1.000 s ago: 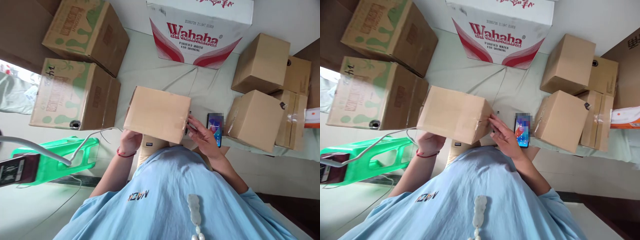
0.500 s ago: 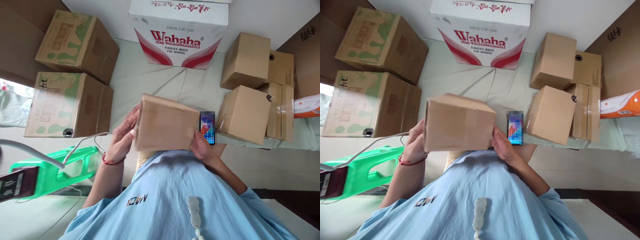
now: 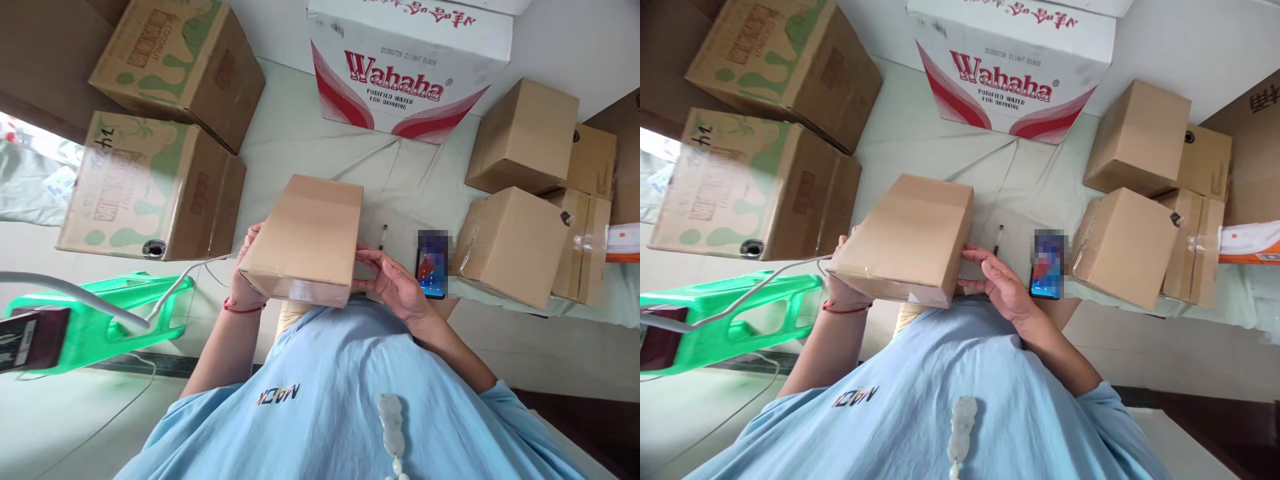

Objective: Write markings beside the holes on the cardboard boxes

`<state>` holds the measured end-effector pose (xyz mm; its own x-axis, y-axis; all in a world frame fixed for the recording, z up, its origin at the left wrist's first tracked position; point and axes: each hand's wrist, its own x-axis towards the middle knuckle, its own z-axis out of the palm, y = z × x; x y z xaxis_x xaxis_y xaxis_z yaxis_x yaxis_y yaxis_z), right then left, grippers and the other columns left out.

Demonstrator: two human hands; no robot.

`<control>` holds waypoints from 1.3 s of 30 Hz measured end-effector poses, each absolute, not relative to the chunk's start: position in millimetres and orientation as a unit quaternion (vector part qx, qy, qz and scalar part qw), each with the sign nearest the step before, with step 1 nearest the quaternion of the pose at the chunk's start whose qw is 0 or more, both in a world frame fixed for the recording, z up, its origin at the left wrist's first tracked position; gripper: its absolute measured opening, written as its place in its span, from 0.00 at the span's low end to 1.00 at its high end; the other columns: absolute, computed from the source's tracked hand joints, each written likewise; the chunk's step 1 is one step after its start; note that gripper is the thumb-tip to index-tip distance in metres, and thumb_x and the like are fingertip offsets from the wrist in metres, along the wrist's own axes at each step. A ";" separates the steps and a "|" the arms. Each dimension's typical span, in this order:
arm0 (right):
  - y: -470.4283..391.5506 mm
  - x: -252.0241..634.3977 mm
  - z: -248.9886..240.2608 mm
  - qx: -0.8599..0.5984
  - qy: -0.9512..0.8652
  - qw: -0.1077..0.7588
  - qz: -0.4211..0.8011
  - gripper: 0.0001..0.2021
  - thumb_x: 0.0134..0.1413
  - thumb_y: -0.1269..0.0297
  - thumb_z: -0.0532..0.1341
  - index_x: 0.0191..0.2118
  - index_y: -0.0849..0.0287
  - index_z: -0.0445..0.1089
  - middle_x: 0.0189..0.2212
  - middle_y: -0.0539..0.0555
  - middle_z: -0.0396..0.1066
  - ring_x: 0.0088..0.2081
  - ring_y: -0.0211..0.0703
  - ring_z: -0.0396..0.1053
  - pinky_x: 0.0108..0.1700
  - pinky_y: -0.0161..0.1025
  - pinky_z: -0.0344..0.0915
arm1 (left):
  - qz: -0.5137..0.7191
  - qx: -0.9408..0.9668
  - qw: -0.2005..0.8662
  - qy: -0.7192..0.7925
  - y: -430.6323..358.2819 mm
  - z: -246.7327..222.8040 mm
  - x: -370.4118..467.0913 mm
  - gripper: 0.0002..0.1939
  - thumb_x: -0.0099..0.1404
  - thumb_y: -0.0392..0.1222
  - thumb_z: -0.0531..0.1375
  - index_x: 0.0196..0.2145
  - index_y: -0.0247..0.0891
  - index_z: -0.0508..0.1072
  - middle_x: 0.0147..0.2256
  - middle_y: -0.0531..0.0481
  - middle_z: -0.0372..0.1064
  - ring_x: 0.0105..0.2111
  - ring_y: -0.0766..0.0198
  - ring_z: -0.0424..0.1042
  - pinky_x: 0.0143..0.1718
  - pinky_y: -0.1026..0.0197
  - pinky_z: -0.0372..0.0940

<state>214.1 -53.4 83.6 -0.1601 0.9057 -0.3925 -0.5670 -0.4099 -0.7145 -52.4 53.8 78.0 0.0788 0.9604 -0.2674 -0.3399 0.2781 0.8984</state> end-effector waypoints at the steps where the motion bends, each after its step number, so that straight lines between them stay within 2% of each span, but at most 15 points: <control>1: -52.2 213.6 82.8 -0.416 -0.216 0.496 0.731 0.22 0.63 0.41 0.69 0.54 0.47 0.81 0.73 0.54 0.64 0.73 0.58 0.62 0.62 0.55 0.77 | 0.480 0.336 0.664 0.464 55.5 77.6 -59.1 0.28 0.61 0.72 0.71 0.44 0.46 0.79 0.49 0.47 0.78 0.55 0.49 0.77 0.59 0.49 0.74; 4: -50.4 213.2 80.5 -0.439 -0.236 0.475 0.725 0.24 0.61 0.41 0.70 0.57 0.47 0.80 0.71 0.56 0.67 0.73 0.59 0.64 0.63 0.55 0.77 | 0.412 0.357 0.697 0.466 61.8 82.4 -75.6 0.34 0.60 0.75 0.70 0.50 0.45 0.79 0.51 0.44 0.79 0.55 0.46 0.78 0.52 0.51 0.77; 6: -51.7 211.8 77.9 -0.449 -0.241 0.463 0.725 0.27 0.59 0.39 0.71 0.58 0.48 0.78 0.71 0.57 0.68 0.72 0.59 0.65 0.62 0.55 0.77 | 0.365 0.384 0.706 0.470 65.1 90.8 -81.3 0.37 0.59 0.72 0.72 0.55 0.44 0.78 0.55 0.42 0.78 0.55 0.44 0.78 0.46 0.54 0.77; 8: -54.6 209.6 74.2 -0.456 -0.234 0.461 0.724 0.28 0.60 0.36 0.70 0.58 0.48 0.76 0.68 0.57 0.72 0.69 0.58 0.69 0.59 0.55 0.79 | 0.333 0.428 0.691 0.478 65.2 103.2 -80.3 0.40 0.58 0.67 0.75 0.60 0.44 0.76 0.60 0.40 0.75 0.57 0.43 0.76 0.46 0.56 0.76; 12: -59.8 206.6 63.9 -0.476 -0.217 0.457 0.720 0.29 0.64 0.32 0.64 0.57 0.48 0.73 0.62 0.57 0.76 0.62 0.56 0.75 0.50 0.51 0.82 | 0.296 0.604 0.549 0.496 53.5 133.0 -57.5 0.48 0.49 0.57 0.82 0.65 0.46 0.75 0.70 0.39 0.64 0.71 0.34 0.62 0.64 0.47 0.70; 15: -59.1 210.0 53.9 -0.522 -0.247 0.419 0.700 0.30 0.61 0.34 0.67 0.59 0.50 0.73 0.60 0.57 0.77 0.57 0.55 0.78 0.49 0.50 0.82 | 0.285 0.697 0.449 0.482 42.5 148.0 -33.2 0.49 0.47 0.57 0.83 0.64 0.46 0.75 0.74 0.37 0.56 0.76 0.29 0.51 0.71 0.37 0.63; 16: -58.3 213.0 50.8 -0.546 -0.268 0.401 0.685 0.31 0.61 0.35 0.67 0.59 0.51 0.72 0.58 0.59 0.78 0.54 0.55 0.79 0.48 0.51 0.82 | 0.280 0.710 0.436 0.477 40.1 150.0 -26.8 0.47 0.49 0.58 0.82 0.64 0.46 0.75 0.75 0.37 0.54 0.76 0.29 0.52 0.70 0.36 0.64; 18: -57.2 222.0 46.1 -0.603 -0.339 0.361 0.625 0.28 0.63 0.39 0.65 0.58 0.55 0.73 0.52 0.61 0.81 0.50 0.55 0.81 0.49 0.52 0.81 | 0.273 0.715 0.430 0.479 38.2 149.2 -18.5 0.41 0.56 0.60 0.78 0.64 0.45 0.75 0.75 0.36 0.54 0.69 0.33 0.63 0.62 0.39 0.71; 20: -57.7 234.6 44.1 -0.669 -0.431 0.321 0.514 0.23 0.67 0.45 0.61 0.55 0.57 0.75 0.48 0.62 0.83 0.48 0.55 0.81 0.51 0.52 0.78 | 0.270 0.695 0.447 0.494 39.2 143.6 -16.2 0.36 0.61 0.60 0.75 0.62 0.44 0.76 0.73 0.35 0.57 0.57 0.44 0.74 0.50 0.47 0.77; 22: -59.6 248.1 43.9 -0.722 -0.498 0.285 0.385 0.18 0.70 0.51 0.57 0.52 0.58 0.77 0.47 0.63 0.83 0.49 0.56 0.81 0.53 0.52 0.75 | 0.266 0.658 0.480 0.515 41.2 135.6 -17.6 0.33 0.62 0.60 0.74 0.60 0.43 0.76 0.68 0.37 0.64 0.47 0.53 0.76 0.40 0.55 0.76; 26: -59.8 265.7 44.9 -0.800 -0.514 0.209 0.228 0.20 0.71 0.54 0.58 0.56 0.63 0.76 0.44 0.64 0.82 0.45 0.57 0.80 0.49 0.49 0.72 | 0.269 0.539 0.581 0.547 43.4 118.5 -19.9 0.32 0.62 0.61 0.74 0.56 0.40 0.77 0.58 0.40 0.74 0.40 0.58 0.77 0.34 0.62 0.71; 29: -50.0 266.7 47.3 -0.816 -0.529 0.117 0.201 0.20 0.72 0.52 0.60 0.57 0.61 0.76 0.47 0.65 0.80 0.43 0.57 0.80 0.43 0.46 0.71 | 0.281 0.428 0.662 0.548 42.7 109.2 -17.4 0.31 0.60 0.62 0.75 0.52 0.40 0.77 0.53 0.44 0.77 0.36 0.61 0.77 0.31 0.63 0.70; 32: -32.5 263.1 51.9 -0.819 -0.541 0.046 0.185 0.17 0.73 0.53 0.60 0.54 0.60 0.77 0.51 0.68 0.79 0.42 0.56 0.81 0.40 0.45 0.70 | 0.290 0.372 0.693 0.545 40.5 106.1 -12.8 0.30 0.59 0.61 0.76 0.50 0.41 0.76 0.43 0.49 0.78 0.30 0.64 0.76 0.27 0.65 0.68; 36: -11.6 262.6 58.0 -0.820 -0.533 -0.009 0.208 0.13 0.72 0.57 0.60 0.49 0.60 0.77 0.46 0.68 0.82 0.44 0.59 0.81 0.42 0.45 0.69 | 0.307 0.382 0.691 0.532 35.7 105.2 -8.3 0.29 0.60 0.64 0.75 0.48 0.41 0.77 0.37 0.50 0.78 0.31 0.61 0.76 0.30 0.63 0.70; 39: -11.1 270.1 60.7 -0.833 -0.500 0.028 0.235 0.09 0.66 0.60 0.62 0.40 0.58 0.76 0.38 0.63 0.82 0.40 0.56 0.80 0.40 0.44 0.66 | 0.314 0.421 0.662 0.535 32.4 99.0 -12.6 0.31 0.63 0.70 0.71 0.47 0.40 0.79 0.38 0.49 0.79 0.34 0.61 0.75 0.32 0.64 0.70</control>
<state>270.1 -11.1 60.7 0.3901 0.8459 -0.3638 0.8196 -0.4990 -0.2814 -12.6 32.4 99.0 0.2311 0.8661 -0.4433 0.0337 0.4482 0.8933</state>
